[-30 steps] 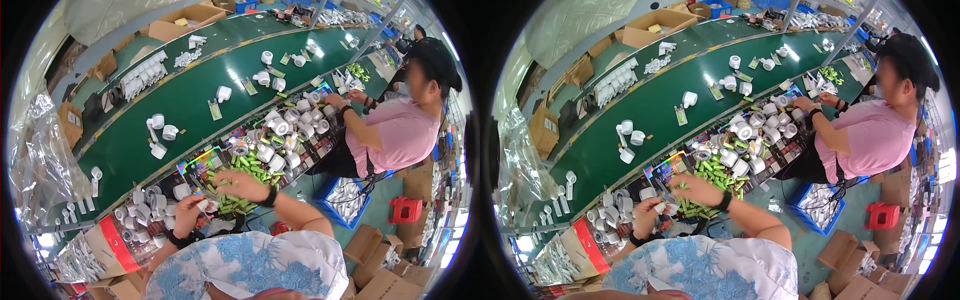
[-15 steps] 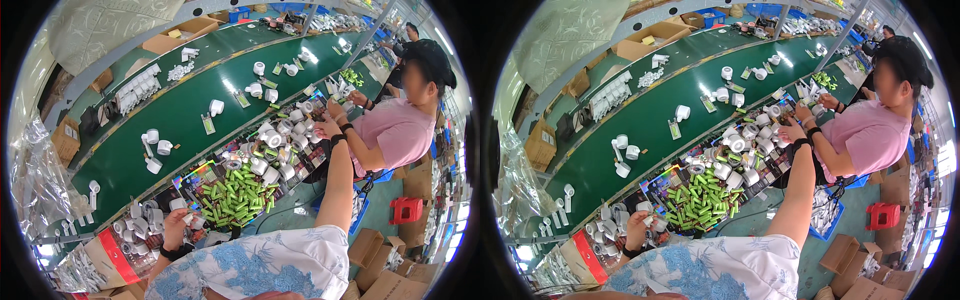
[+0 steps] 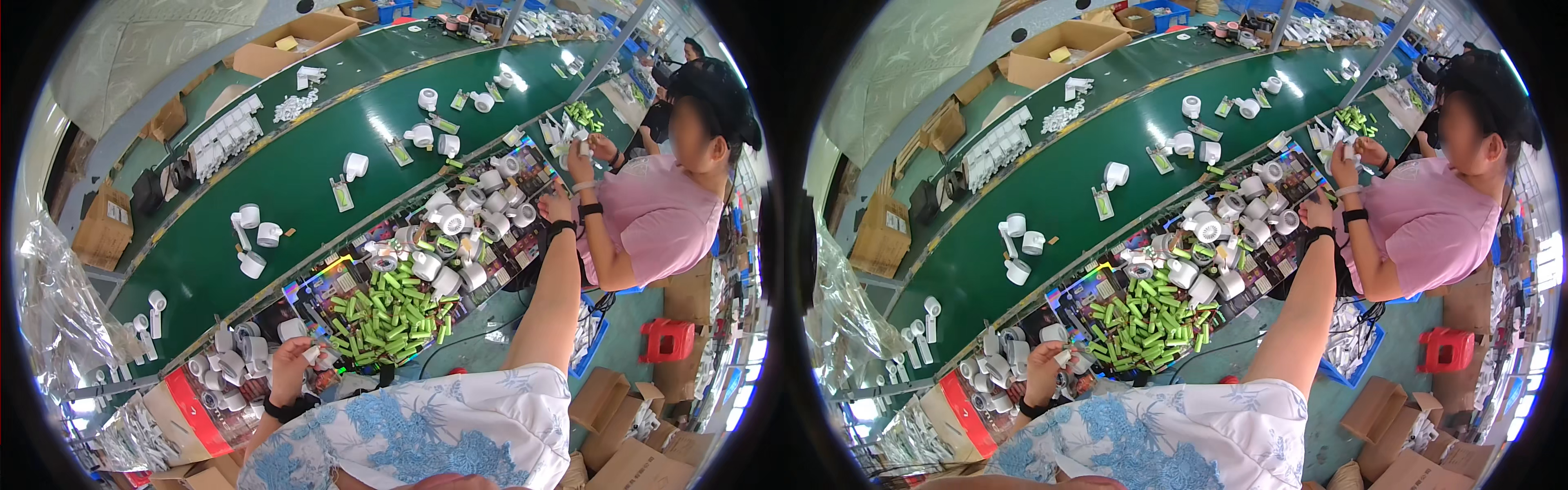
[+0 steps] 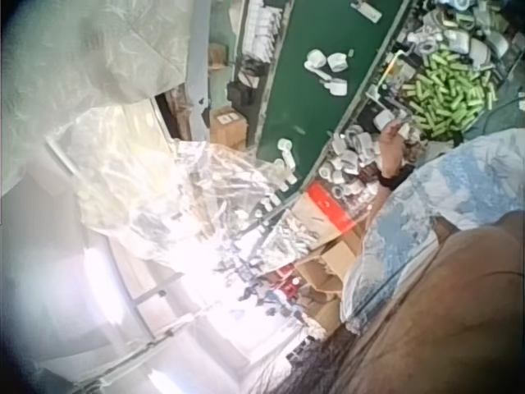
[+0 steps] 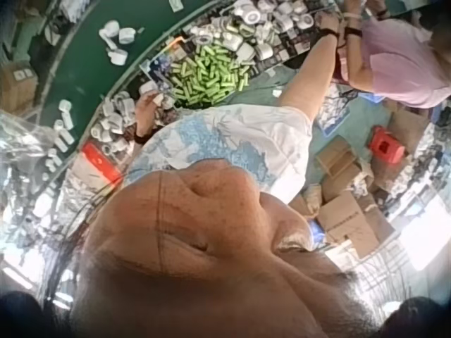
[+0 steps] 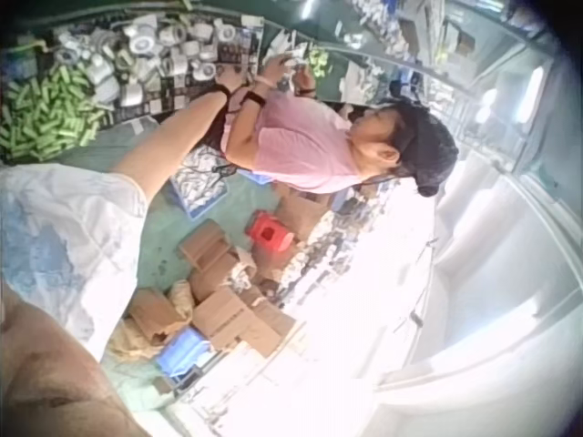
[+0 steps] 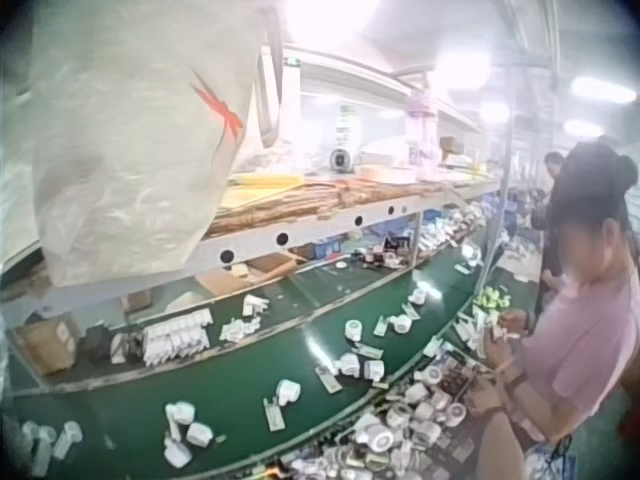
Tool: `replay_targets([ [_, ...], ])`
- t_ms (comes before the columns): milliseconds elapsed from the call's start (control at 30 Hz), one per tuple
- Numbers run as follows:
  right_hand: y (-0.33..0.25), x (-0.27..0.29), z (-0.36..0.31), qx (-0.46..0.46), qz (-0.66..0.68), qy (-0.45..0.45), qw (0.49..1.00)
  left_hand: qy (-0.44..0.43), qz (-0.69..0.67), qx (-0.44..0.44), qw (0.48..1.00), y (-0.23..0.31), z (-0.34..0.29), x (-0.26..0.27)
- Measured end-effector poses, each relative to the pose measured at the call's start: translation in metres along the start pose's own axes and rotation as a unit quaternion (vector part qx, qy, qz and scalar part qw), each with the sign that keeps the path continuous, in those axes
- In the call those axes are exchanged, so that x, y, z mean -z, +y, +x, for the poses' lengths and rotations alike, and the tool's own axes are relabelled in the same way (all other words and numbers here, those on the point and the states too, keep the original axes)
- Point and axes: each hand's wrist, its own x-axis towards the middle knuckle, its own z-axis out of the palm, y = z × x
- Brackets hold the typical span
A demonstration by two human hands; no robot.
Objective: Assembling small plastic electronic components on a production line, fitting pieces together and organizing them.
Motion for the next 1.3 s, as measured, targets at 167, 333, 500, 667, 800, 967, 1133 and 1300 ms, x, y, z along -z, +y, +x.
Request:
replay_targets([
  [167, 0.028, -0.019, 0.015, 0.064, -0.084, 0.06, 0.993, -0.008, -0.002, 0.0, 1.0, 0.001, 0.002, -0.003],
  [333, 0.087, -0.031, 0.016, 0.148, -0.327, 0.108, 0.927, 0.003, 0.009, 0.021, 1.0, -0.001, 0.005, -0.003],
  [500, 0.051, -0.002, 0.064, 0.256, -0.297, 0.196, 0.899, -0.007, 0.01, 0.032, 0.999, 0.0, 0.008, -0.003],
  [667, -0.06, -0.014, 0.03, 0.012, -0.245, 0.093, 0.965, -0.003, 0.006, 0.039, 0.999, 0.0, 0.013, -0.008],
  [800, -0.068, -0.008, 0.048, 0.105, -0.381, 0.24, 0.886, -0.013, 0.006, 0.035, 0.999, 0.001, 0.015, -0.014],
  [967, -0.073, -0.018, 0.044, 0.138, -0.298, 0.203, 0.923, -0.005, 0.005, 0.034, 0.999, -0.003, 0.013, -0.006],
  [1133, -0.005, -0.037, 0.027, 0.209, -0.276, 0.139, 0.928, 0.017, 0.0, 0.032, 0.999, -0.003, 0.011, -0.008],
  [1300, -0.005, -0.152, -0.147, 0.248, 0.011, -0.21, 0.946, -0.001, 0.013, 0.011, 1.0, 0.007, 0.009, -0.013],
])
